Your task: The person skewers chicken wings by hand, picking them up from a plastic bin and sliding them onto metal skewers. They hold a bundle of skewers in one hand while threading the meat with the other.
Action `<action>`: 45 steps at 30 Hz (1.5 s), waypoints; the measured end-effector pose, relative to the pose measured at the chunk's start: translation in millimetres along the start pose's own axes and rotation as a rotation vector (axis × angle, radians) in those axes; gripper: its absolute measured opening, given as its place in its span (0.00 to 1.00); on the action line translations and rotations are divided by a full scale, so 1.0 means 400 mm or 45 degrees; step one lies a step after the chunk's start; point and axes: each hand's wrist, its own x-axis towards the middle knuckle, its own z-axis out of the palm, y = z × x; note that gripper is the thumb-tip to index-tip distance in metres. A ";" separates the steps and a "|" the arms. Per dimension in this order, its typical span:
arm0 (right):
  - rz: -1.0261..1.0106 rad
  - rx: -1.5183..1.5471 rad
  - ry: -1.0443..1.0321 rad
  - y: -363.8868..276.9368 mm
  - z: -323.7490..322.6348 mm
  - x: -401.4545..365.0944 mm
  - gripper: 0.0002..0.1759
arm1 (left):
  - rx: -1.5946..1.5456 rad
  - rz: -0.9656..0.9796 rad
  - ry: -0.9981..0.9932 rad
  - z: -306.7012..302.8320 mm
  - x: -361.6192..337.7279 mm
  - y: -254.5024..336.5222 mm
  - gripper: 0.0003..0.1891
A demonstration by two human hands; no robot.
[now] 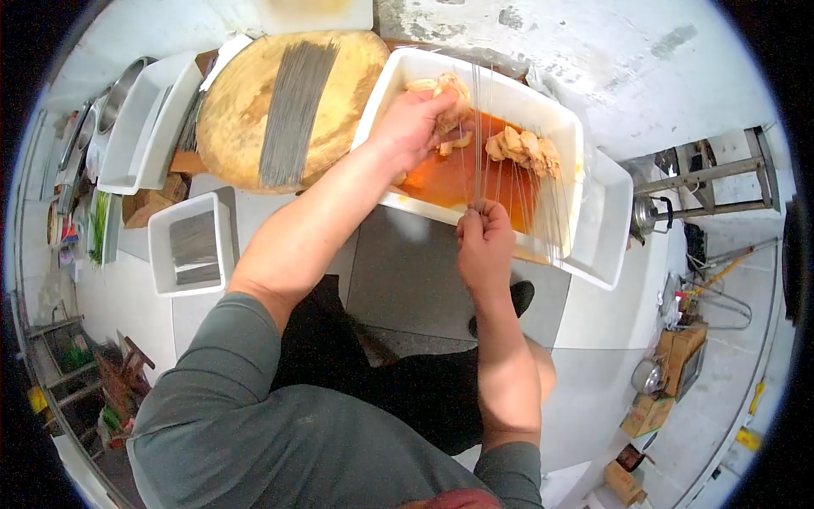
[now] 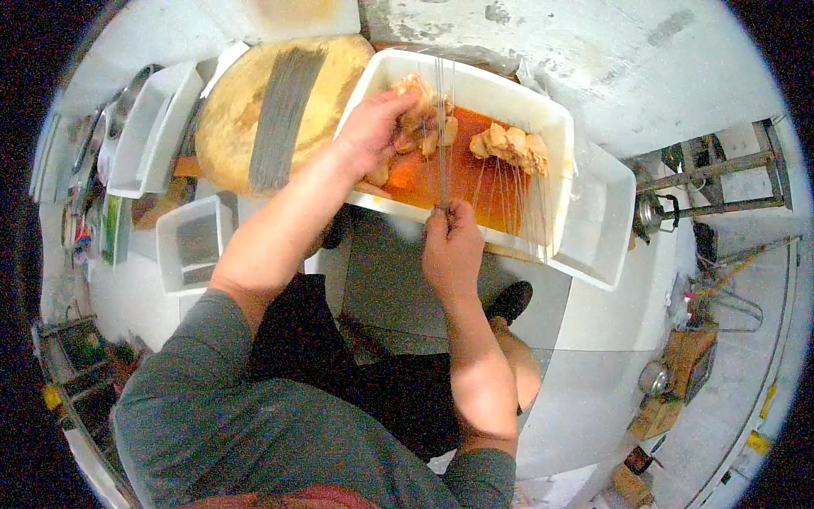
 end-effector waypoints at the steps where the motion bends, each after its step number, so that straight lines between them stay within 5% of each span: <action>1: -0.004 -0.026 -0.002 -0.010 -0.003 0.002 0.11 | 0.015 0.005 -0.015 0.000 0.001 -0.006 0.11; 13: 0.026 0.192 -0.020 -0.024 -0.018 0.022 0.10 | 0.052 -0.049 0.043 0.017 0.002 -0.036 0.10; 19: -0.024 0.187 -0.021 -0.008 -0.025 0.014 0.10 | -0.235 -0.049 0.020 0.046 -0.015 -0.028 0.10; 26: 0.059 0.165 -0.018 -0.032 -0.037 -0.003 0.11 | 0.215 -0.058 -0.021 0.004 0.011 -0.056 0.10; 33: -0.047 -0.210 0.115 -0.020 -0.093 -0.002 0.10 | 0.028 0.054 0.077 0.000 0.012 -0.010 0.09; 36: 0.040 -0.004 -0.131 -0.004 -0.092 -0.001 0.11 | 0.024 0.046 0.039 0.006 0.008 -0.003 0.10; 45: 0.262 0.517 -0.286 -0.015 -0.078 -0.010 0.10 | 0.030 0.083 -0.013 0.006 0.011 -0.005 0.11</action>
